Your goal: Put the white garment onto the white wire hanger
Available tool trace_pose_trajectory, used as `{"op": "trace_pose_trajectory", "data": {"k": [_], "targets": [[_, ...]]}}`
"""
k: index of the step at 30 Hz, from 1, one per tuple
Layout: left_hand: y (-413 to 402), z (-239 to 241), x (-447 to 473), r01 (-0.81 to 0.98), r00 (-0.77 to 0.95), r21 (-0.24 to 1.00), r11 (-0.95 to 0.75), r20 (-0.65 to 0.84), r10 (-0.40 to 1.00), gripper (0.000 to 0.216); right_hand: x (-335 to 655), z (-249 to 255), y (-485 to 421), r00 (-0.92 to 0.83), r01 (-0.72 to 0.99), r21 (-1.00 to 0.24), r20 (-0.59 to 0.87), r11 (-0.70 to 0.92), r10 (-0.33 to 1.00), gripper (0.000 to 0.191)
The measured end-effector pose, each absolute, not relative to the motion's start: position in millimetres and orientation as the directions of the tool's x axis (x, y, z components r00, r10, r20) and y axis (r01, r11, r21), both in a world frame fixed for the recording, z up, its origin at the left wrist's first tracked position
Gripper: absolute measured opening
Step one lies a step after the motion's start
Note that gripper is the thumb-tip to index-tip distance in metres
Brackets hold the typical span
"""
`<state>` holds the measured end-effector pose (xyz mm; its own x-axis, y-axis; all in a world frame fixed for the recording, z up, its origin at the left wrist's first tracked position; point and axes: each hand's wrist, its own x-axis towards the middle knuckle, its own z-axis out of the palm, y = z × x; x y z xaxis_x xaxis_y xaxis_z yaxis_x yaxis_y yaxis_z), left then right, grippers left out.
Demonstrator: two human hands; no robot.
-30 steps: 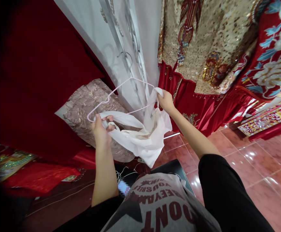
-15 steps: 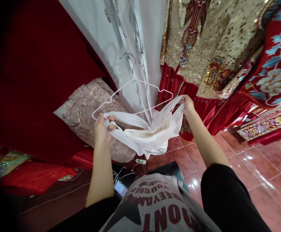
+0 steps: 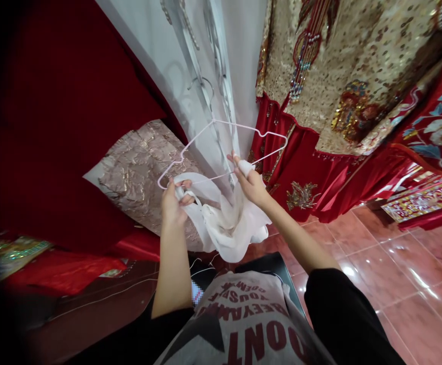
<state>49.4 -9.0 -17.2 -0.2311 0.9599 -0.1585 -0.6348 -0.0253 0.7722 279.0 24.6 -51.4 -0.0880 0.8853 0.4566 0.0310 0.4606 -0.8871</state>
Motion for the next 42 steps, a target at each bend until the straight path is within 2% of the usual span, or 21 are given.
{"op": "trace_pose_trajectory", "data": {"k": [2, 4, 7, 9, 11, 13, 16, 19, 23, 26, 29, 33, 38, 42], "targets": [[-16, -21, 46, -0.605, -0.178, 0.796, -0.002, -0.133, 0.975, 0.040, 266, -67, 39, -0.062, 0.188, -0.832, 0.521, 0.522, 0.852, 0.067], [-25, -25, 40, -0.570, -0.156, 0.821, 0.001, -0.110, 0.982, 0.035, 260, -81, 48, -0.004, 0.274, -0.797, 0.559, 0.538, 0.829, 0.070], [-38, -31, 24, -0.512, -0.228, 0.859, -0.025, -0.107, 0.968, 0.034, 257, -93, 54, 0.063, 0.297, -0.785, 0.585, 0.544, 0.809, 0.070], [-41, -34, 8, -0.412, -0.321, 0.910, -0.055, -0.089, 0.943, 0.040, 258, -95, 55, 0.087, 0.287, -0.782, 0.596, 0.553, 0.798, 0.067], [-41, -35, -8, -0.232, -0.431, 0.969, -0.091, -0.019, 0.902, 0.041, 259, -96, 54, 0.101, 0.271, -0.785, 0.598, 0.557, 0.795, 0.065], [-36, -32, -20, 0.028, -0.511, 0.994, -0.102, 0.102, 0.854, 0.039, 260, -96, 52, 0.107, 0.252, -0.796, 0.588, 0.550, 0.802, 0.066], [-27, -16, -25, 0.425, -0.483, 0.903, -0.064, 0.286, 0.828, 0.033, 262, -95, 47, 0.108, 0.231, -0.814, 0.566, 0.533, 0.818, 0.067], [-23, 13, -15, 0.574, -0.400, 0.812, -0.106, 0.391, 0.829, 0.026, 263, -92, 41, 0.108, 0.217, -0.824, 0.553, 0.523, 0.826, 0.066], [-24, 55, 5, 0.480, -0.396, 0.840, -0.254, 0.466, 0.791, 0.025, 262, -85, 37, 0.150, 0.197, -0.852, 0.515, 0.485, 0.844, 0.066], [-15, 70, 15, 0.302, -0.398, 0.904, -0.303, 0.409, 0.821, 0.024, 259, -82, 37, 0.181, 0.187, -0.868, 0.491, 0.461, 0.852, 0.066], [4, 64, 29, 0.096, -0.343, 0.953, -0.289, 0.304, 0.889, 0.026, 253, -85, 37, 0.190, 0.158, -0.878, 0.475, 0.451, 0.859, 0.064], [24, 47, 48, 0.009, -0.275, 0.964, -0.266, 0.258, 0.926, 0.032, 241, -87, 35, 0.185, 0.122, -0.896, 0.443, 0.427, 0.877, 0.062], [31, 41, 42, -0.161, -0.367, 0.944, -0.289, 0.215, 0.905, 0.030, 239, -87, 33, 0.174, 0.142, -0.897, 0.439, 0.419, 0.881, 0.057], [31, 41, 19, -0.206, -0.419, 0.946, -0.252, 0.147, 0.896, 0.030, 246, -89, 33, 0.206, 0.170, -0.878, 0.475, 0.447, 0.855, 0.051]]}}
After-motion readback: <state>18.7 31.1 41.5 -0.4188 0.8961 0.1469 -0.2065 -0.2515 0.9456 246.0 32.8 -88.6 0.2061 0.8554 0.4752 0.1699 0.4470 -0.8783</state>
